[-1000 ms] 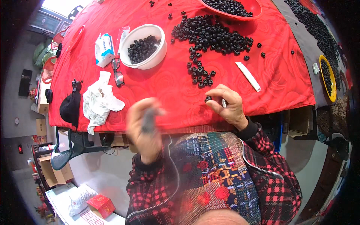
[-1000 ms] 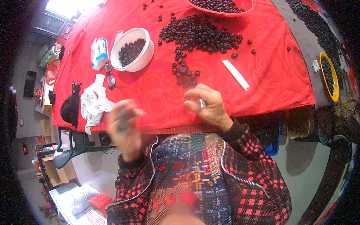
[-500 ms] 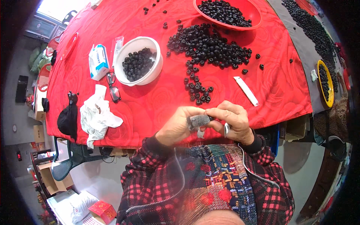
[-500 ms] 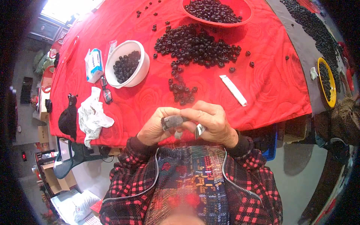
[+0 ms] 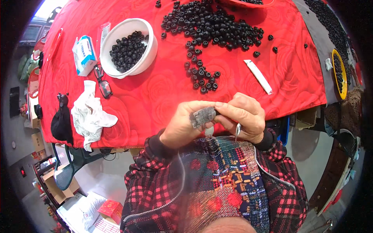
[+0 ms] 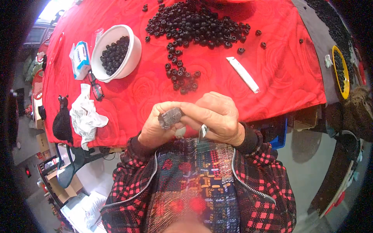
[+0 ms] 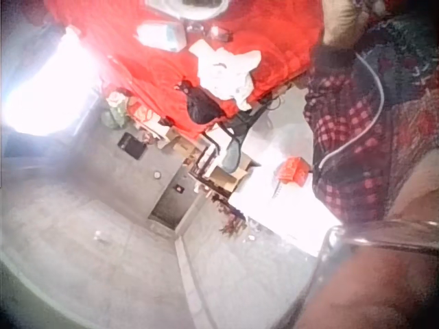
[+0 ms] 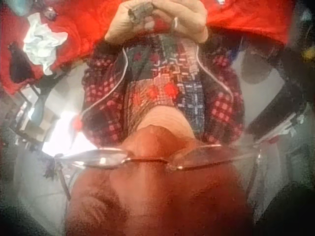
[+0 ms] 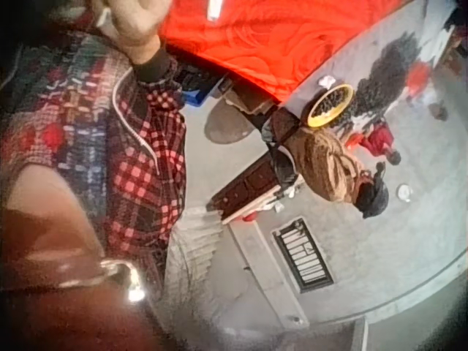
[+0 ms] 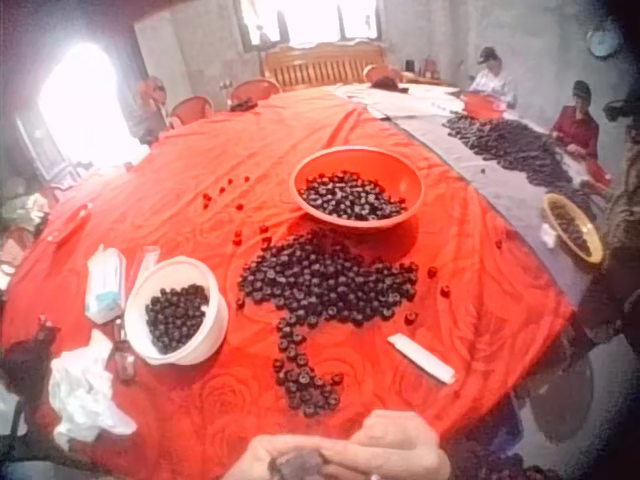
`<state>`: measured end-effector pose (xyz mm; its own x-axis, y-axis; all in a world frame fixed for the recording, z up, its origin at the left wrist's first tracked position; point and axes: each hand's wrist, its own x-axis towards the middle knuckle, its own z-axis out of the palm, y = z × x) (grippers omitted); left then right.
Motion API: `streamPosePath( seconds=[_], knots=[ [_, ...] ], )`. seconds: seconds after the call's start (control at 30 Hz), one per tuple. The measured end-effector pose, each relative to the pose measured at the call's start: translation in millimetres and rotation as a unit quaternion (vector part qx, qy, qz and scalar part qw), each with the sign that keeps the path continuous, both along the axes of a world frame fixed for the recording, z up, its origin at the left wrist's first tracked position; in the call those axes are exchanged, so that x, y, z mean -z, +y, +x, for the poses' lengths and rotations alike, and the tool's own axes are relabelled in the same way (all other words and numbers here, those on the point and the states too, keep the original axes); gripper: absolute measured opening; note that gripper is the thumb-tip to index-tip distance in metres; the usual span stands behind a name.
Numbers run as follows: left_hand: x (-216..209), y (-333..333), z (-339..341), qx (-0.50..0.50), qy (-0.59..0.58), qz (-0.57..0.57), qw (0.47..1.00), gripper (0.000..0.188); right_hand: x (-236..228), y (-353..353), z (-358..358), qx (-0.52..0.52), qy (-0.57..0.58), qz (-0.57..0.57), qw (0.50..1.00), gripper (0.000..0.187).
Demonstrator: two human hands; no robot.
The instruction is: The person sits at a table covered with a red cloth and uses a small knife to carve small black beads. They pick up individual beads from a pile, hold them with a cloth, and carefully cut them before placing them back on the table.
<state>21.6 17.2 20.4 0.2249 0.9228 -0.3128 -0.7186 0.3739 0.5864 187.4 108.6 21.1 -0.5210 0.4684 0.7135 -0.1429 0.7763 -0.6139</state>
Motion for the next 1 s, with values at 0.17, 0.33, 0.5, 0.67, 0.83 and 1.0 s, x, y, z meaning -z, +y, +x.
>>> streamPosePath(
  seconds=[0.17, 0.33, 0.5, 0.67, 0.83, 1.0],
  knots=[
    [-4.5, -7.5, 4.8, -0.052, 0.15, 0.057, 0.986, 0.024, -1.5, -0.2, 8.1, -0.009, -0.047, 0.091, 0.995, 0.039],
    [-0.9, -6.1, -2.8, -0.069, 0.122, 0.052, 0.989, 0.022, -17.5, -6.2, 16.6, -0.048, -0.124, -0.191, 0.972, 0.039],
    [0.2, -9.7, -2.4, -0.072, 0.121, 0.062, 0.988, 0.023, -22.4, -3.6, 16.0, -0.067, -0.154, -0.274, 0.947, 0.018],
    [1.5, -7.6, -2.0, -0.062, 0.115, 0.062, 0.989, 0.025, -16.9, -5.0, 9.7, -0.006, -0.172, -0.242, 0.955, 0.013],
    [1.8, -7.8, -2.2, -0.061, 0.132, 0.062, 0.987, 0.026, -14.7, -1.4, 7.9, -0.005, -0.185, -0.219, 0.958, 0.012],
    [2.3, -4.7, -1.4, -0.05, 0.14, 0.052, 0.987, 0.026, -9.9, 1.8, 9.5, -0.011, -0.183, -0.223, 0.957, 0.012]
  ],
)
